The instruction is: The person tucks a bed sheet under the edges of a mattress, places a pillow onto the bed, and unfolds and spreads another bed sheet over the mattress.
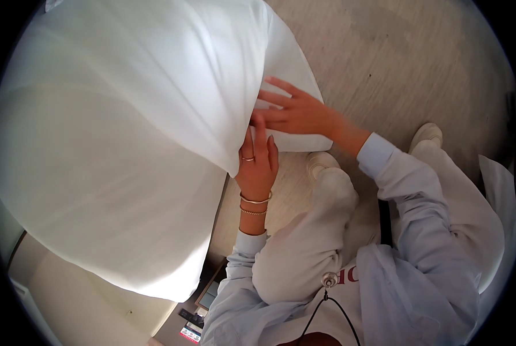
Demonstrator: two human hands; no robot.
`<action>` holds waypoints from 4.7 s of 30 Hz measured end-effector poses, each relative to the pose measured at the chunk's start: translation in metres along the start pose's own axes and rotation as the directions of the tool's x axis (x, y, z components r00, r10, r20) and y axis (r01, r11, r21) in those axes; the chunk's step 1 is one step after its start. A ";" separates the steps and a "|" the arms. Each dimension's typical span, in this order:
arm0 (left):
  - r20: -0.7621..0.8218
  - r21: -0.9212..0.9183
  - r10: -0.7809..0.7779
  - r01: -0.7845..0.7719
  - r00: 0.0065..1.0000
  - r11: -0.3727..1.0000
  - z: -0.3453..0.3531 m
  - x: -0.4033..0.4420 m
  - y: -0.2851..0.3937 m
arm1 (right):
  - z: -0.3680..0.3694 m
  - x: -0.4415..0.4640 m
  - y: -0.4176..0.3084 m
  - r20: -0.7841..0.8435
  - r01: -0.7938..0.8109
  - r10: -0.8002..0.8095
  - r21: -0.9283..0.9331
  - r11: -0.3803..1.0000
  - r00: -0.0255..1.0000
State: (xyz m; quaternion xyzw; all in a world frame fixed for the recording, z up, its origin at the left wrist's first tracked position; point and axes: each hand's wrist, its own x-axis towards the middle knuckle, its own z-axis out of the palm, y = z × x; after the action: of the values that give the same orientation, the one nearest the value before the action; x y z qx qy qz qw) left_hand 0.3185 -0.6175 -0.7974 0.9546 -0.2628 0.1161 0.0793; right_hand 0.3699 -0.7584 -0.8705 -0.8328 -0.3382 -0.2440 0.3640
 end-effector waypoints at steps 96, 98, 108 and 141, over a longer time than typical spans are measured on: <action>-0.074 -0.065 0.008 -0.013 0.997 0.998 -0.055 -0.023 0.012 | -0.077 0.079 0.021 0.246 -0.066 0.706 0.960 -0.273 0.664; -0.171 0.014 -0.060 0.064 0.983 0.998 -0.060 -0.023 0.013 | -0.082 0.082 0.021 0.186 -0.137 0.708 0.983 -0.126 0.681; -0.099 0.103 -0.215 0.224 0.972 0.969 -0.046 -0.037 -0.012 | -0.088 0.117 0.023 -0.242 -0.255 0.352 0.356 0.899 0.904; -0.095 0.212 -0.137 0.155 0.986 0.965 -0.026 -0.139 -0.017 | -0.064 0.027 0.028 -0.012 -0.071 0.071 0.001 0.997 0.997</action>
State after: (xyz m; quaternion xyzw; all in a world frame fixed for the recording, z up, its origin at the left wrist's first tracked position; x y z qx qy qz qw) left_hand 0.2061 -0.5303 -0.8105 0.9689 -0.1739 0.1761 -0.0072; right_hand 0.3986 -0.8118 -0.8255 -0.8428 -0.3060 -0.2360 0.3746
